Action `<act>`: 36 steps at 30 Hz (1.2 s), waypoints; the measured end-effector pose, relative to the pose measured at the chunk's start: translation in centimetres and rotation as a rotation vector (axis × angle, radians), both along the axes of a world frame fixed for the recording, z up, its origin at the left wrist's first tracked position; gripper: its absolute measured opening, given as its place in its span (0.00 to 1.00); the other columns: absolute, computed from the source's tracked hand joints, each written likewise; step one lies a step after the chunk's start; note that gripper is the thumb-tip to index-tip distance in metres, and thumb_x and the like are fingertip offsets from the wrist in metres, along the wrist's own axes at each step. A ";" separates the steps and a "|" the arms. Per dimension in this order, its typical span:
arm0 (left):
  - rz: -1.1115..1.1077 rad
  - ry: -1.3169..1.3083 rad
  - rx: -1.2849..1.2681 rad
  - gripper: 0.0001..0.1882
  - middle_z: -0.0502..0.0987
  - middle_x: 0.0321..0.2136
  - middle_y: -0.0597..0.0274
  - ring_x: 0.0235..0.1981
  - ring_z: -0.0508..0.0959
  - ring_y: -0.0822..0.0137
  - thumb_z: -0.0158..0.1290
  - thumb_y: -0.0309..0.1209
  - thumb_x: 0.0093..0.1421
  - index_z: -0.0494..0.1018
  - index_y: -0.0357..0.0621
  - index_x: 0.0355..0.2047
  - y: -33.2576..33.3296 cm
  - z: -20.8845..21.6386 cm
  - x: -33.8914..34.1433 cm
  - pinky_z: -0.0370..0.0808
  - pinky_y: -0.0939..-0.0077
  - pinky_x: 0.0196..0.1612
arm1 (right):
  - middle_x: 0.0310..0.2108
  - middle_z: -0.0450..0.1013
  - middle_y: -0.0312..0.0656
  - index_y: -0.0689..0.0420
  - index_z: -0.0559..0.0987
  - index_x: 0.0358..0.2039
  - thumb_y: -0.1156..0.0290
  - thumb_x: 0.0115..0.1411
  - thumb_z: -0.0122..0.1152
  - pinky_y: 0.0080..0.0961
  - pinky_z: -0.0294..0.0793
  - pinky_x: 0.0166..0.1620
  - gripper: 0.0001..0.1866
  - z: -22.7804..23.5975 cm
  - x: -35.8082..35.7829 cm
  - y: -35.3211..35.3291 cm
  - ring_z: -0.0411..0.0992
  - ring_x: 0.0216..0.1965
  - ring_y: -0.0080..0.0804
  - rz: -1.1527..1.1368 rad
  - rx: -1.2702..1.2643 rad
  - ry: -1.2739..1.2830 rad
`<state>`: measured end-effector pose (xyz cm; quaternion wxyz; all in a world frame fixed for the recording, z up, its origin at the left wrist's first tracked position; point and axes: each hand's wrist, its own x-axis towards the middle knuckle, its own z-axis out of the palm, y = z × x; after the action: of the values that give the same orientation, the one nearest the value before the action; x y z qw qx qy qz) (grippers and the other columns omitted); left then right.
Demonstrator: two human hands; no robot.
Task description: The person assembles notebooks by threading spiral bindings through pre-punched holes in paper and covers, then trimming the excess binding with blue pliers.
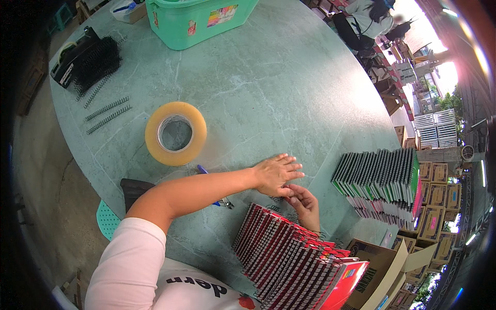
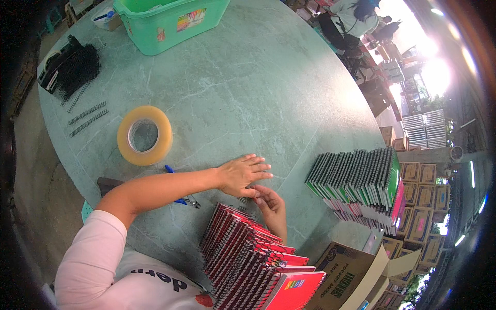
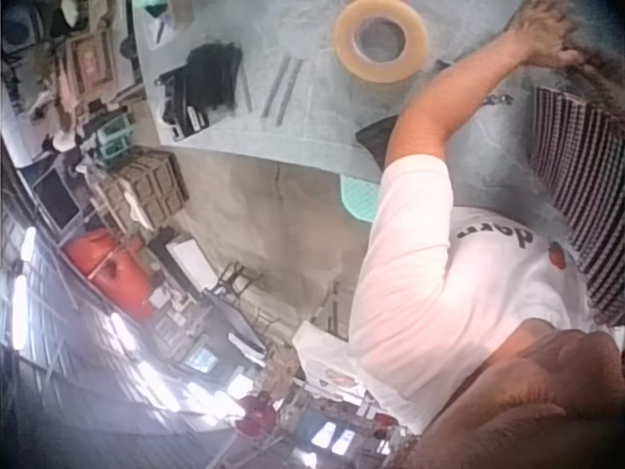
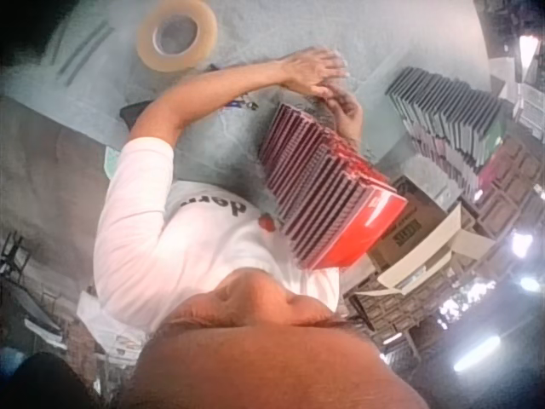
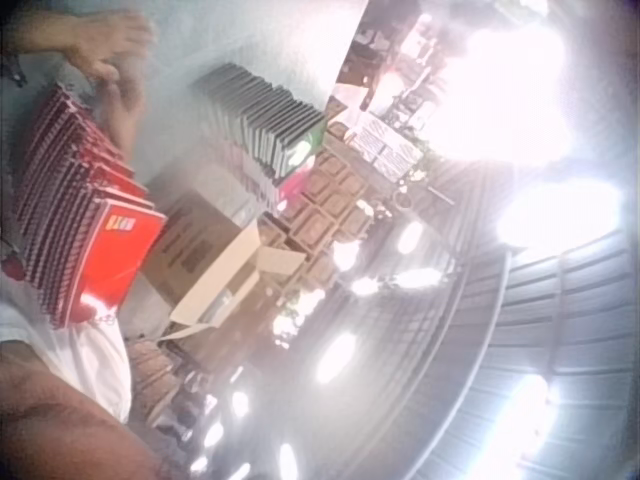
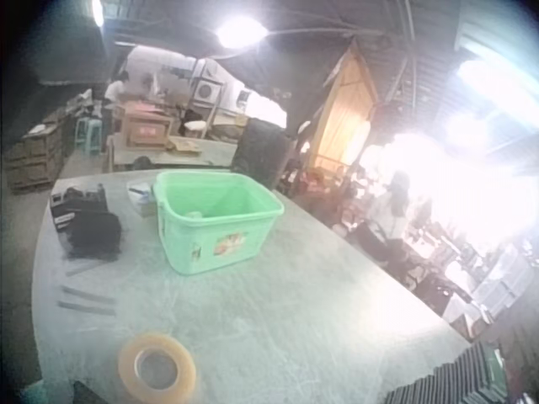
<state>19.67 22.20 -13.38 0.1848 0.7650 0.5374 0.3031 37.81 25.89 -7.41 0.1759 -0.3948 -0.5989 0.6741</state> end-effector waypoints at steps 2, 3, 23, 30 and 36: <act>-0.084 0.057 -0.012 0.33 0.60 0.59 0.49 0.62 0.56 0.48 0.45 0.53 0.57 0.63 0.49 0.57 0.5 -0.2 0.5 0.48 0.52 0.64 | 0.43 0.73 0.43 0.66 0.73 0.43 0.80 0.58 0.54 0.25 0.73 0.45 0.11 -0.5 1.4 0.4 0.72 0.39 0.27 0.015 0.016 0.050; -0.123 0.086 -0.021 0.33 0.62 0.58 0.49 0.62 0.57 0.48 0.45 0.55 0.56 0.65 0.49 0.56 0.6 -0.4 0.7 0.49 0.52 0.64 | 0.41 0.73 0.43 0.66 0.73 0.42 0.79 0.58 0.53 0.25 0.73 0.44 0.10 -1.1 2.2 1.0 0.73 0.39 0.27 -0.064 0.066 0.024; 0.066 0.380 0.311 0.07 0.71 0.23 0.64 0.24 0.75 0.66 0.51 0.35 0.51 0.68 0.47 0.24 -2.0 -0.2 -1.9 0.73 0.74 0.20 | 0.33 0.74 0.40 0.64 0.73 0.40 0.83 0.52 0.61 0.20 0.73 0.40 0.14 -0.3 3.6 0.2 0.73 0.36 0.24 0.204 -0.125 -0.250; -0.182 0.200 0.240 0.21 0.72 0.22 0.63 0.23 0.78 0.65 0.49 0.52 0.57 0.68 0.45 0.25 -3.2 0.1 -0.7 0.74 0.72 0.22 | 0.35 0.74 0.41 0.65 0.73 0.40 0.84 0.53 0.58 0.21 0.73 0.41 0.12 -0.1 3.3 0.4 0.73 0.38 0.25 0.218 -0.215 -0.206; -0.190 0.238 0.349 0.17 0.70 0.21 0.66 0.21 0.75 0.66 0.50 0.48 0.55 0.68 0.47 0.25 -3.3 -0.5 -0.8 0.72 0.73 0.19 | 0.39 0.74 0.43 0.66 0.73 0.41 0.84 0.56 0.55 0.24 0.73 0.45 0.12 1.5 2.0 -0.9 0.73 0.41 0.28 0.125 -0.383 -0.124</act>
<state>18.85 18.89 -13.92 0.0129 0.8628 0.4205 0.2804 39.82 25.02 -5.86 0.0183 -0.4236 -0.4931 0.7597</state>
